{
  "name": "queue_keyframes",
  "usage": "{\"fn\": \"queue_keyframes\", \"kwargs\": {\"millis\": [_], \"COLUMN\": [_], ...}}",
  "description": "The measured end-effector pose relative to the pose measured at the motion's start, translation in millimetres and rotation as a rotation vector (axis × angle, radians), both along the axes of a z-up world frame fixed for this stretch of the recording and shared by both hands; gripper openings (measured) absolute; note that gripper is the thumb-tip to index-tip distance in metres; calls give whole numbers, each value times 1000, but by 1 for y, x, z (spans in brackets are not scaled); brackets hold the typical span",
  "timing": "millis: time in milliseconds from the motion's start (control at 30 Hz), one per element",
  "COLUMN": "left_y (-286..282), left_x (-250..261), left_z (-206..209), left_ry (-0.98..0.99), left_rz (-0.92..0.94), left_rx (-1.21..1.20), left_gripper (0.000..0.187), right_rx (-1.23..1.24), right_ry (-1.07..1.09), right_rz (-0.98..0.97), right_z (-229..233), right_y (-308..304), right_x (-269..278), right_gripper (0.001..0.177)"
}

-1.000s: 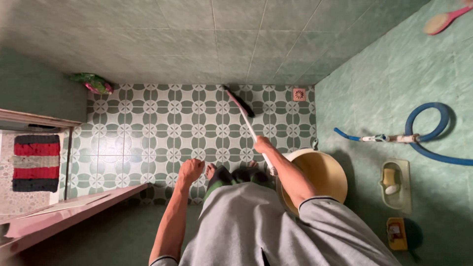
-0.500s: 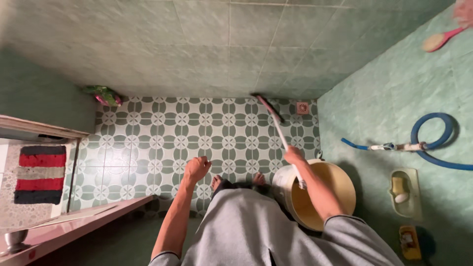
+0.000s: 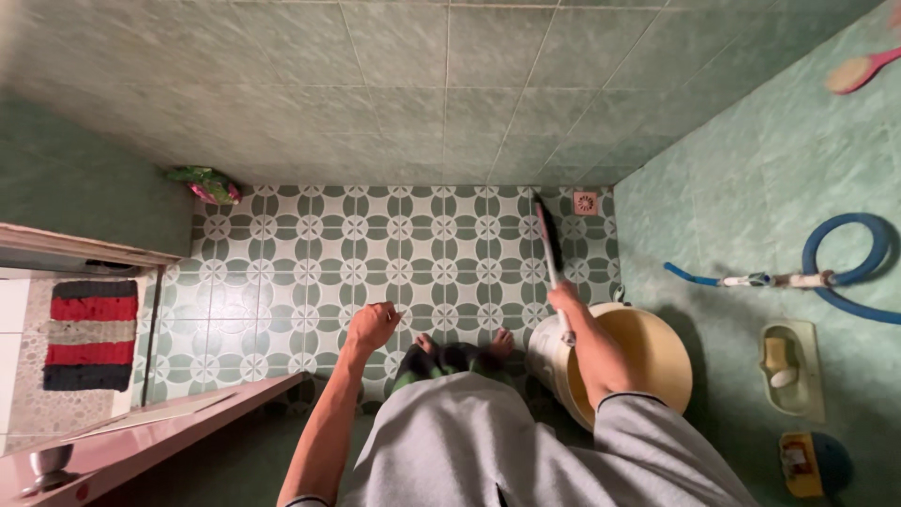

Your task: The person sweeps the floor of a bathroom using a broom, pushing debris from the corners and edges into the center of the room.

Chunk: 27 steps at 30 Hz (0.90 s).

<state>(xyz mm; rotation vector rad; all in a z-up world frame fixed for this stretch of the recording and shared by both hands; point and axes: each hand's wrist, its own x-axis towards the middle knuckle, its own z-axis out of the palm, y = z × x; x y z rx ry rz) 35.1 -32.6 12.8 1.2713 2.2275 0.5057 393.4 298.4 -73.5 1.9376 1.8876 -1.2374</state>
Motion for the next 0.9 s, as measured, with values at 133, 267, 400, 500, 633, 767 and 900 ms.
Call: {"fn": "queue_keyframes", "kwargs": {"millis": [133, 267, 400, 500, 633, 767, 900], "left_y": [-4, -9, -13, -17, -18, -20, -14], "left_x": [-6, -11, -13, -15, -20, -23, -24], "left_z": [0, -1, -1, 1, 3, 2, -4], "left_ry": [-9, 1, 2, -2, -7, -20, -10], "left_rz": [8, -21, -15, -9, -27, -50, -99], "left_rx": [-20, 46, 19, -8, 6, 68, 57], "left_gripper": [25, 24, 25, 23, 24, 22, 25], "right_rx": [27, 31, -84, -54, -160, -29, 191], "right_ry": [-32, 59, 80, 154, 227, 205, 210], "right_rz": [197, 316, 404, 502, 376, 363, 418], "right_z": [-6, 10, 51, 76, 90, 87, 82], "right_y": [-31, -65, -100, -115, -122, -111, -90], "right_x": [-48, -102, -149, -164, -155, -116, -72], "right_gripper": [36, 36, 35, 32, 37, 32, 31]}}
